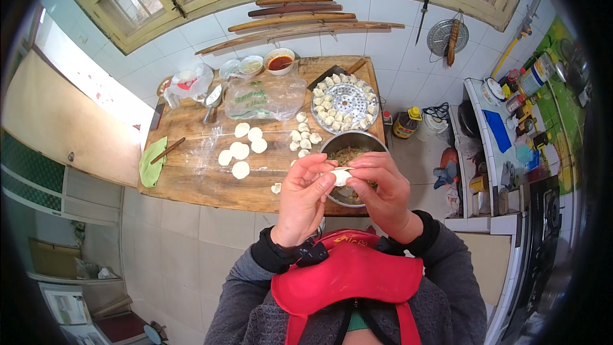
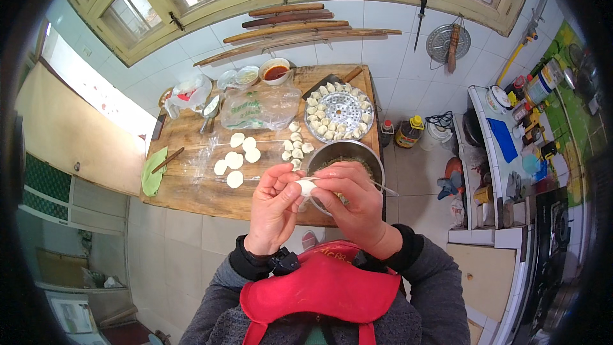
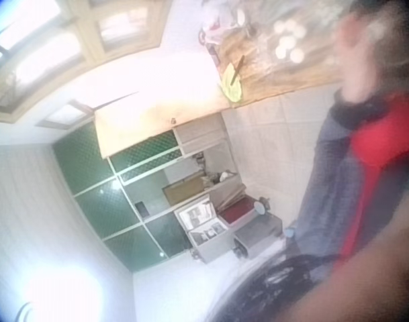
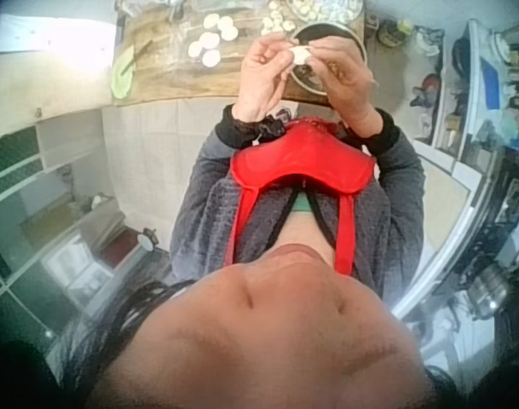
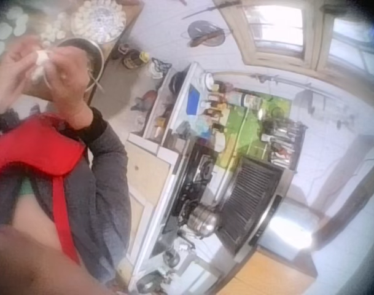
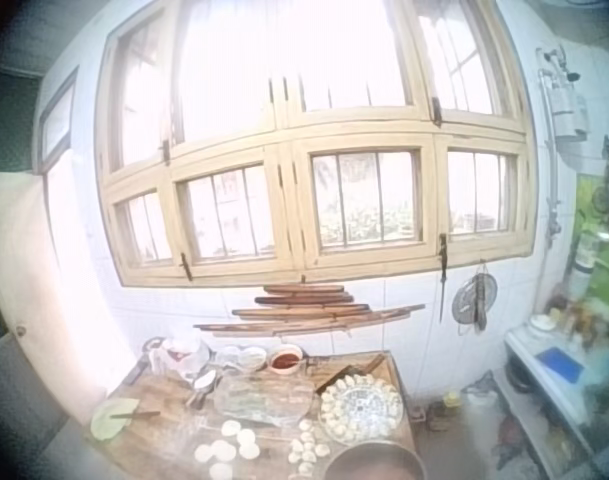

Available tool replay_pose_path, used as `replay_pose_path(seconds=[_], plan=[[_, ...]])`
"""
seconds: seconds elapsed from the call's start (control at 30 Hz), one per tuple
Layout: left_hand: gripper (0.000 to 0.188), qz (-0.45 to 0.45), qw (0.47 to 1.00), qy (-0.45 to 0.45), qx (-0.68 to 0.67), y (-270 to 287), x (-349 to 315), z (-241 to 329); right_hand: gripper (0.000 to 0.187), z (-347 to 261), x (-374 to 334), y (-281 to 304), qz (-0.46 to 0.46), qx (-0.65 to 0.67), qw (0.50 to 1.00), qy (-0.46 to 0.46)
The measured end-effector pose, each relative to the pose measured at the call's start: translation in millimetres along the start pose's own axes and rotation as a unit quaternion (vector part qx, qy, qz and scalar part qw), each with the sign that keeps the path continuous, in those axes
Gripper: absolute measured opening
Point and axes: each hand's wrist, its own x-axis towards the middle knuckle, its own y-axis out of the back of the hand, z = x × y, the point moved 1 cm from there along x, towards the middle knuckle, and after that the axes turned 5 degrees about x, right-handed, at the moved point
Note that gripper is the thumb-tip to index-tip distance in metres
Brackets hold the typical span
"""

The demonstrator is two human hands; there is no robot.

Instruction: The person repeatedly picks up round dough wrappers, scoops filling from a metal bowl with a spoon, and folds each wrapper into a dumpling by hand. Finished dumplings are placed on a wooden table and a perforated tray.

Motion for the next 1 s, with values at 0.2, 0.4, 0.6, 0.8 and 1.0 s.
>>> replay_pose_path(seconds=[0.2,0.4,0.6,0.8,1.0], plan=[[0.035,0.009,1.000,0.011,0.000,-3.1,-7.0,-0.1,0.020,-4.2,-4.9,1.8,0.015,-0.018,1.000,0.018],[0.034,-0.003,1.000,0.016,-0.004,-2.4,-11.6,1.8,0.034,4.8,-17.4,0.1,0.007,0.132,0.989,-0.068],[0.037,-0.064,0.997,0.035,-0.036,-3.8,-19.1,5.6,0.084,-2.3,0.2,9.0,-0.150,0.103,0.983,-0.038],[0.055,-0.105,0.993,0.045,-0.017,-14.3,-26.5,9.3,0.071,-9.2,11.5,6.0,-0.223,0.060,0.972,0.051],[0.071,-0.103,0.992,-0.007,0.067,-24.9,-33.8,17.7,0.045,-26.7,13.5,7.6,-0.228,-0.001,0.969,0.092]])
